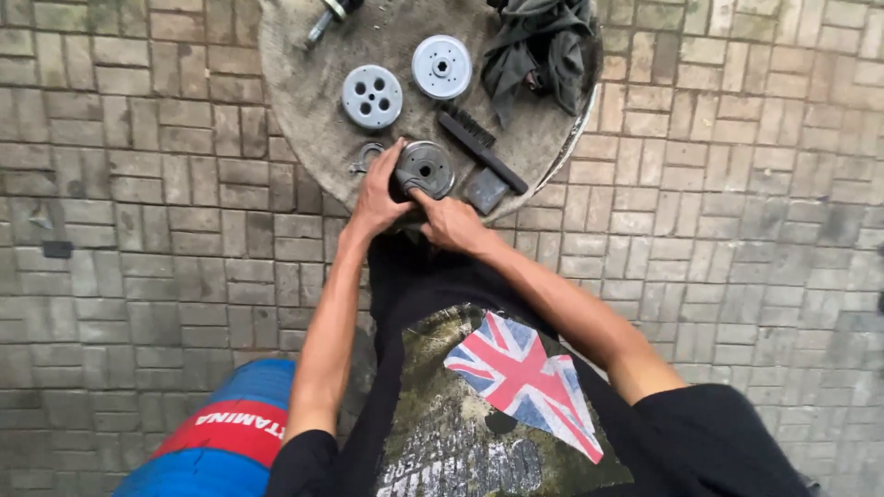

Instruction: The person scrubs a cylindrical metal part with a wire brush and wipes it with a cloth. They repeat this process on the same part multiple times while other mechanical parts rest on the work surface.

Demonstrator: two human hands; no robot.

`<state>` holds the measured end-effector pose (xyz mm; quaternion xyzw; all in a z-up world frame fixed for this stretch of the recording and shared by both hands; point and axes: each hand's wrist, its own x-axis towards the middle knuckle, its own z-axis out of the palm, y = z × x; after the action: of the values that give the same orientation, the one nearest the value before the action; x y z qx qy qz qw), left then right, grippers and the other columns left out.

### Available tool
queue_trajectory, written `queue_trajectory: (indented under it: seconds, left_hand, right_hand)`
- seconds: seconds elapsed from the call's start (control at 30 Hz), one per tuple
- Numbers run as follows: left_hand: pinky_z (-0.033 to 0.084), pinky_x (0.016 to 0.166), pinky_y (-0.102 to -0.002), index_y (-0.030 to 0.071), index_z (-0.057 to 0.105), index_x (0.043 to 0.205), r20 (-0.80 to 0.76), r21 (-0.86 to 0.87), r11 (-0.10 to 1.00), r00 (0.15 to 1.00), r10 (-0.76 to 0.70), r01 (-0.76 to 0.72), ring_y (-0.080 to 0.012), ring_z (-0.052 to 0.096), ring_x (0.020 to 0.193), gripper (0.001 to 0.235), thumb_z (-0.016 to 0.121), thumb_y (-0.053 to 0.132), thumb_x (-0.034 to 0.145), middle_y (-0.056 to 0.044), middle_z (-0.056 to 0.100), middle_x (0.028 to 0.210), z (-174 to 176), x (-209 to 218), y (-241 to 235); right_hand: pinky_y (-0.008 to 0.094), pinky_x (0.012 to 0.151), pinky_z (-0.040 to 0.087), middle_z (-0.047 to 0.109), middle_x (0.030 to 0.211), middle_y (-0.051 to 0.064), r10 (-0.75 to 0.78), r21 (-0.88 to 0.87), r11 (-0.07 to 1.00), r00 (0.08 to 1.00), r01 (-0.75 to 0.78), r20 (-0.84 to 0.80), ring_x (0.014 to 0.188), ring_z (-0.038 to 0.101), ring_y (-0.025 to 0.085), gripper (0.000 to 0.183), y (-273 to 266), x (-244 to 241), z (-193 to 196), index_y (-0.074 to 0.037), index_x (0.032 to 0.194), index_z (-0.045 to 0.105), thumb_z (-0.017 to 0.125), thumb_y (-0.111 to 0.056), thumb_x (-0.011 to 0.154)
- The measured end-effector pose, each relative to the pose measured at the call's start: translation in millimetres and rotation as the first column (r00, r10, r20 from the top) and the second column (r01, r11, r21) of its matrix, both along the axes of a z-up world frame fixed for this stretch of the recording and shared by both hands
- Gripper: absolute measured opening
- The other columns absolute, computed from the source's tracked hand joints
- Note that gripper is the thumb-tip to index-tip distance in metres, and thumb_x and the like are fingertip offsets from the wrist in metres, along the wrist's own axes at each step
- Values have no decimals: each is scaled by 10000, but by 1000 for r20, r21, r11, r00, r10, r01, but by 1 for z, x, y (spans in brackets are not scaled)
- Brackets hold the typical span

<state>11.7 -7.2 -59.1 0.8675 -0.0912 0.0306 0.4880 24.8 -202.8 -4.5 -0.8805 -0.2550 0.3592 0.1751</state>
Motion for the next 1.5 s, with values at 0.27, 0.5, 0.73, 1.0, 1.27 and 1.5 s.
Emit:
queue_trajectory:
  seconds: [0.27, 0.5, 0.73, 1.0, 1.27, 1.5]
  left_hand:
    - [379, 1181, -476, 120, 379, 1583, 26, -28, 1000, 1000, 2, -1, -332, 530, 1336, 1167, 905, 471, 603, -116, 559, 1459, -1, 4, 0]
    - [390, 1163, -479, 100, 393, 1575, 44, -15, 1000, 999, 20, -19, -340, 549, 1316, 1076, 861, 215, 613, -120, 578, 1438, 0, 2, 0]
    - [368, 1175, -485, 86, 391, 1574, 48, -63, 998, 999, 4, -1, -362, 532, 1340, 1111, 869, 337, 603, -155, 577, 1443, 3, 3, 2]
    - [387, 1154, -506, 78, 400, 1566, 68, -42, 999, 998, 8, -5, -383, 539, 1316, 1105, 892, 288, 599, -179, 567, 1443, -2, 3, 2]
    - [368, 1180, -484, 103, 409, 1565, 36, -76, 997, 999, 15, -12, -343, 530, 1342, 1188, 940, 560, 606, -124, 563, 1469, 0, 4, 1]
    - [371, 1175, -512, 103, 374, 1573, 16, -62, 998, 1000, -7, 8, -342, 523, 1339, 1168, 849, 681, 676, -127, 547, 1476, -1, 5, 3]
  right_hand:
    - [611, 854, 572, 718, 946, 317, -7, -83, 997, 1000, 5, -16, 980, 716, 523, 710, -22, -13, 8, -257, 1560, 334, 608, -292, 906]
    - [576, 854, 582, 733, 938, 282, 18, -83, 996, 1000, -16, 20, 977, 731, 492, 678, 16, -9, 20, -217, 1538, 384, 626, -275, 907]
    - [631, 813, 572, 713, 903, 331, -39, -47, 998, 998, 36, -59, 943, 716, 539, 643, -15, -19, 26, -219, 1522, 365, 580, -265, 917]
    - [672, 816, 542, 698, 934, 353, -85, -3, 996, 984, 86, -156, 970, 684, 585, 682, -4, -8, 28, -227, 1529, 349, 585, -268, 891]
    - [685, 829, 531, 681, 962, 387, -98, -69, 994, 980, 87, -171, 982, 673, 604, 686, -32, -6, 51, -180, 1523, 364, 587, -267, 880]
    - [656, 870, 533, 692, 992, 357, -43, -74, 997, 992, 34, -119, 1017, 682, 574, 696, -5, -2, 26, -192, 1547, 328, 585, -281, 907]
